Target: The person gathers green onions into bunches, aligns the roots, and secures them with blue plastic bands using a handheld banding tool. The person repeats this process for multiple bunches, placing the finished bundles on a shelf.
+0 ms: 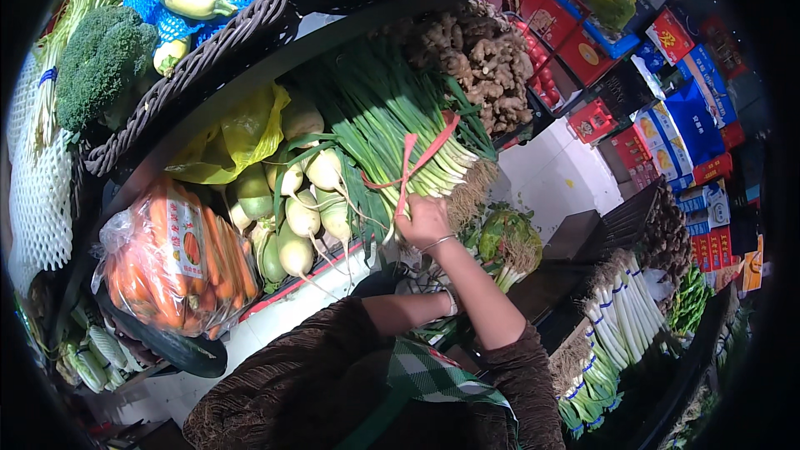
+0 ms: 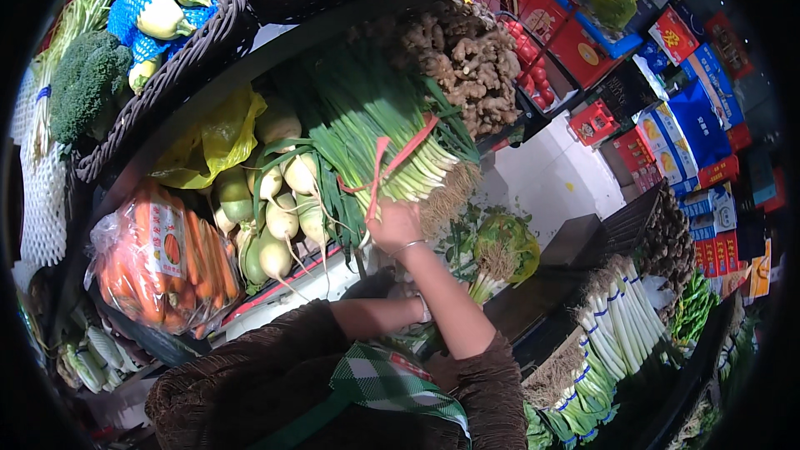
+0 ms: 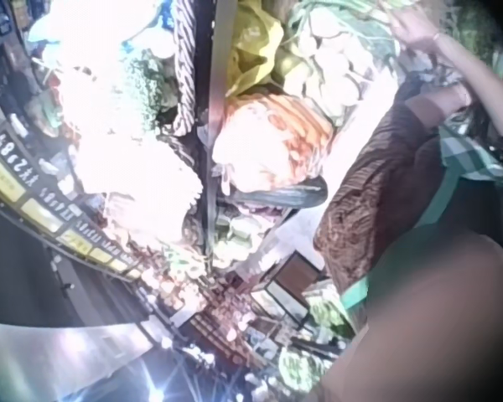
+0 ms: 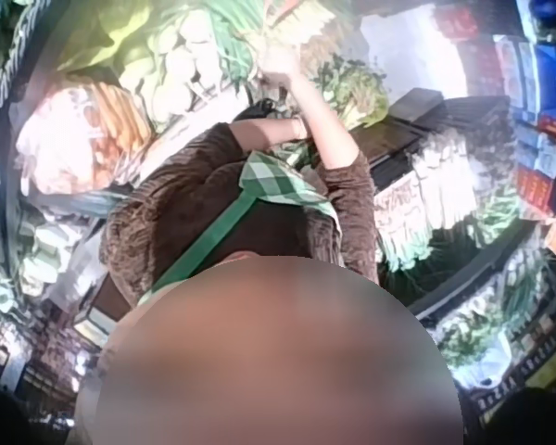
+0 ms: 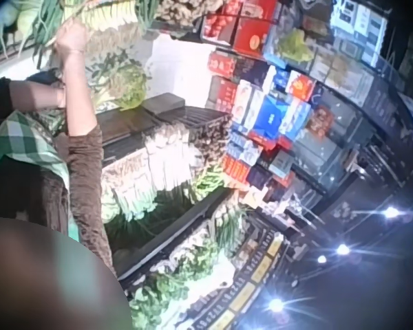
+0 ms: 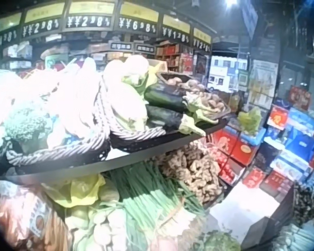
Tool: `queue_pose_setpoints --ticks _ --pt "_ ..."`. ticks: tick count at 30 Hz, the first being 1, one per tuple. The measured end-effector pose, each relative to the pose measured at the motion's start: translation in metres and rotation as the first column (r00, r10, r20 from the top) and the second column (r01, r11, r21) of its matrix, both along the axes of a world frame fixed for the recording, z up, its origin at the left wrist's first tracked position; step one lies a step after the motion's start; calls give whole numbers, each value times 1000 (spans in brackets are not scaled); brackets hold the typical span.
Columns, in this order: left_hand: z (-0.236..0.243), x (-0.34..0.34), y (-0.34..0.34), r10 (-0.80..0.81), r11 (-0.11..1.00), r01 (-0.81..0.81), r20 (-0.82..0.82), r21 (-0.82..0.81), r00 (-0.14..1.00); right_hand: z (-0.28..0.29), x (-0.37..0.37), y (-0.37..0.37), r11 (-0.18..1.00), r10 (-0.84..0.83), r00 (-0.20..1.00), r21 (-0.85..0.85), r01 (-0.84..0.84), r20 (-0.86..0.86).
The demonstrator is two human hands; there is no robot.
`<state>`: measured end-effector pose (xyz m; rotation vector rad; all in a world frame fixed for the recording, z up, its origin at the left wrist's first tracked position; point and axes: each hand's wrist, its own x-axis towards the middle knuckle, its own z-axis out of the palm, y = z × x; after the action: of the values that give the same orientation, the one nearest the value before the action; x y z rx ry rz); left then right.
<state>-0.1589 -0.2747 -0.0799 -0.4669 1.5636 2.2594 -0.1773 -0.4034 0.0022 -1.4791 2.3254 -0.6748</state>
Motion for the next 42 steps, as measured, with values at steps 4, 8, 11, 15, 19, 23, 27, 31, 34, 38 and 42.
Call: queue_pose_setpoints --ticks 4,8,11,15,19,23,27,31,34,38,42 --pt "0 -7 8 -27 999 20 -142 -47 990 22 -32 25 999 -20 929 52 1 370" --pt "15 12 13 -119 982 65 -313 -179 942 59 -75 60 991 -82 769 136 -6 634" --pt "40 24 11 -426 897 337 -349 -288 835 105 -116 102 977 -174 737 208 47 653" --pt "87 39 3 -609 747 318 -409 -583 680 165 -142 169 951 -261 948 218 220 183" --pt "135 29 -15 -314 853 -181 -758 -490 571 199 -126 235 958 -185 955 175 229 -233" --pt "176 -5 -27 -304 769 -388 -824 -508 478 210 -95 271 926 -51 974 355 129 -220" --pt "193 -47 -27 -611 775 200 -629 -600 481 222 -75 290 985 -97 995 146 96 -2" --pt "195 -57 -14 -673 736 516 -554 -437 490 240 -62 313 940 -279 958 222 259 60" --pt "194 -57 -3 -681 725 565 -538 -394 497 250 -68 338 789 -546 800 473 393 247" --pt "188 -55 7 -709 687 611 -547 -392 446 234 -61 368 797 -602 680 370 478 419" --pt "174 -53 8 -671 721 612 -547 -325 500 227 -50 400 717 -671 595 183 673 442"
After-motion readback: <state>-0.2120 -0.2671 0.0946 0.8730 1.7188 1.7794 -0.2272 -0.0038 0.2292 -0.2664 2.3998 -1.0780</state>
